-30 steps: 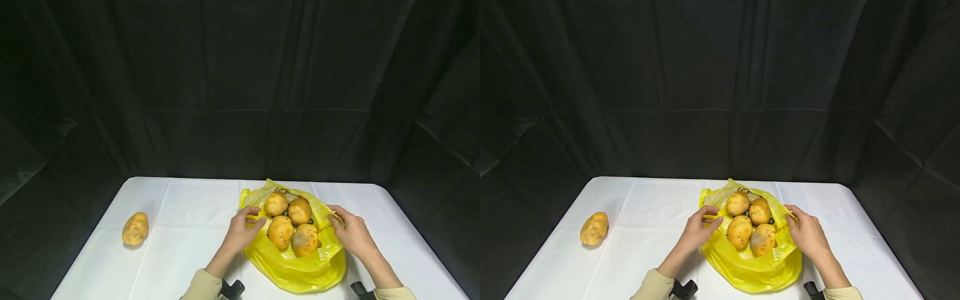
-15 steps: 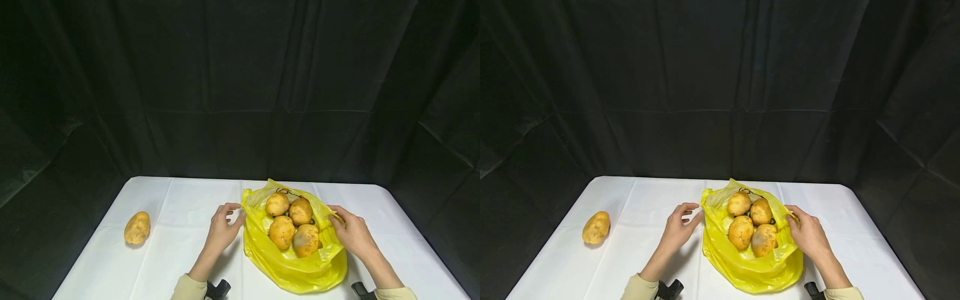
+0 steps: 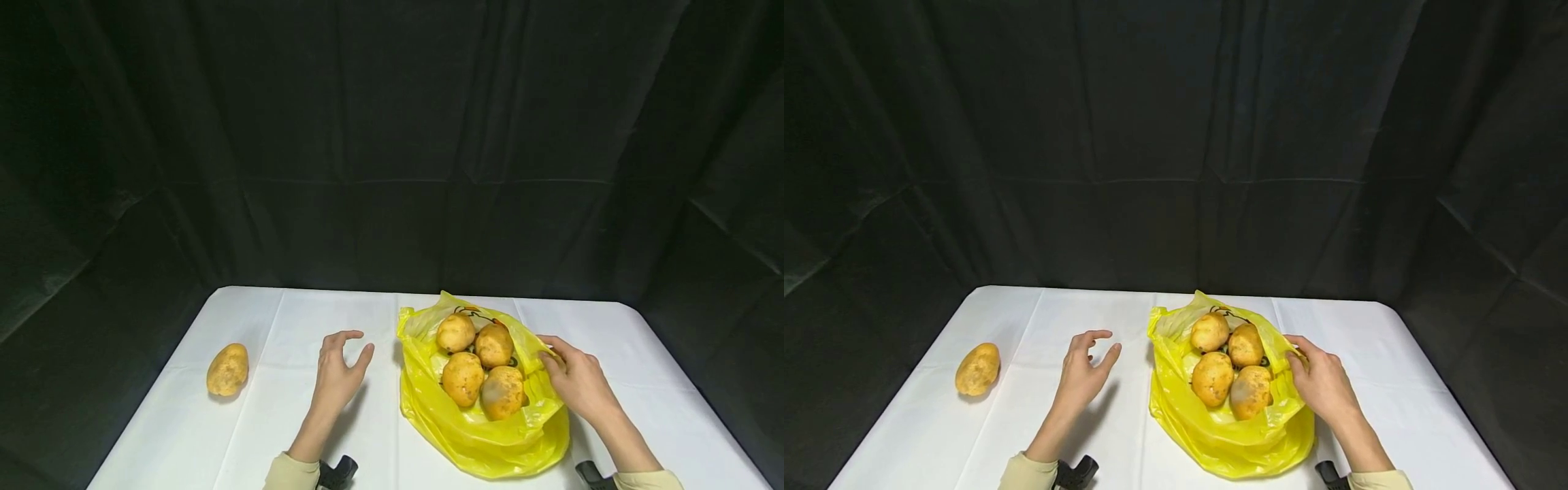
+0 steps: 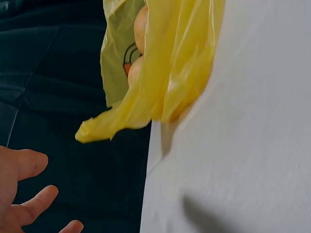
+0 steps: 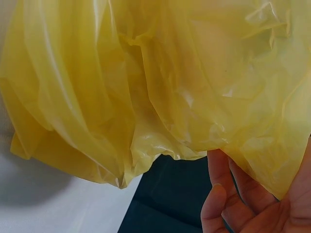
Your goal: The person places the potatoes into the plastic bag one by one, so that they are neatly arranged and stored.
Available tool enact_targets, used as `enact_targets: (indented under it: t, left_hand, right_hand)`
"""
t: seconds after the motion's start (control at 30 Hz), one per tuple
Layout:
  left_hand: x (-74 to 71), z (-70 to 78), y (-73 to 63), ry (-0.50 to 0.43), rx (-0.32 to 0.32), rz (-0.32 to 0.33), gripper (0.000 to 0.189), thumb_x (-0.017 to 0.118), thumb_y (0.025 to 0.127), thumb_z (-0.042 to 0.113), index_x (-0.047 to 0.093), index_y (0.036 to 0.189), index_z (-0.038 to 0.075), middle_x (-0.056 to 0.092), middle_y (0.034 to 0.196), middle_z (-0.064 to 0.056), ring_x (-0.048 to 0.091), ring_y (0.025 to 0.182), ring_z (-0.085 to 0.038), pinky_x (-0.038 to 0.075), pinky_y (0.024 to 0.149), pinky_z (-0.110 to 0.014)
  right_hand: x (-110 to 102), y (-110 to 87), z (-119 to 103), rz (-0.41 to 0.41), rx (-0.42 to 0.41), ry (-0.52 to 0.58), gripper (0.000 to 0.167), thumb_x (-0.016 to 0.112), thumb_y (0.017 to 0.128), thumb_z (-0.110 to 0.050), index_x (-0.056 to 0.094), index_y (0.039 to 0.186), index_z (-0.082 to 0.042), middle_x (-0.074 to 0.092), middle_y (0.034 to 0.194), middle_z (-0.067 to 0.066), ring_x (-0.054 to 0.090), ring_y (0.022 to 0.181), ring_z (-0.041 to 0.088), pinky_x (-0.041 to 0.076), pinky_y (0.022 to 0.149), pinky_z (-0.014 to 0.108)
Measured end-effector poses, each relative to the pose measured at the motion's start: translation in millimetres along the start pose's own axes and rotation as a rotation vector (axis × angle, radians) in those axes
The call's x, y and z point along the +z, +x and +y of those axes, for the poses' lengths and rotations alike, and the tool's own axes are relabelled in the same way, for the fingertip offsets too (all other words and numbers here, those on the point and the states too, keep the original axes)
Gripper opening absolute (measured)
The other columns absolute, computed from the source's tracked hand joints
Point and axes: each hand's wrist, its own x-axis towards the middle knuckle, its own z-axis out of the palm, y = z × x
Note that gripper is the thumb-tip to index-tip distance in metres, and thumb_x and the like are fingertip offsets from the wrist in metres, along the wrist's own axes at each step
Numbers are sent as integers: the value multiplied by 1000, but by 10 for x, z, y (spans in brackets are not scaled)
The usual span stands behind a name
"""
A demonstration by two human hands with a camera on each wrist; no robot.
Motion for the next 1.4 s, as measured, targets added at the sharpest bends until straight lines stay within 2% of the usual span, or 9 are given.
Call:
enact_targets:
  t: [0.37,0.57,0.9,1.17,1.4]
  left_hand:
    - [-259,-127,96,16,-6,98,35,70,90,22,63,119,4,48,131,-18,42,125,-39,37,101,-55]
    - [-321,-201,130,25,-23,99,37,69,91,22,62,122,2,46,133,-21,43,124,-43,37,100,-58]
    - [-413,-282,177,108,-58,193,36,68,91,23,62,120,3,49,131,-22,45,123,-43,39,97,-57]
    - [-449,-347,145,177,-140,254,37,70,89,24,64,118,1,53,125,-26,52,115,-46,44,82,-64]
    - [-499,-369,106,237,-217,289,41,70,88,30,63,119,2,52,126,-26,51,113,-47,42,80,-66]
  right_hand:
    - [-13,-20,2,-4,7,-6,33,53,100,-8,55,132,1,59,125,29,58,109,43,46,89,59]
    - [-2,-22,7,0,8,-11,32,53,100,-9,55,131,0,60,123,28,58,108,43,46,88,59]
    - [2,-15,1,-19,25,-6,34,53,100,-9,53,133,1,58,125,29,57,110,43,45,91,60]
    - [13,-3,27,0,-2,-15,33,53,100,-9,55,131,0,59,123,29,58,108,44,46,88,60]
    - [37,-1,44,9,-10,-10,32,54,99,-8,56,130,0,60,122,29,58,107,44,47,86,59]
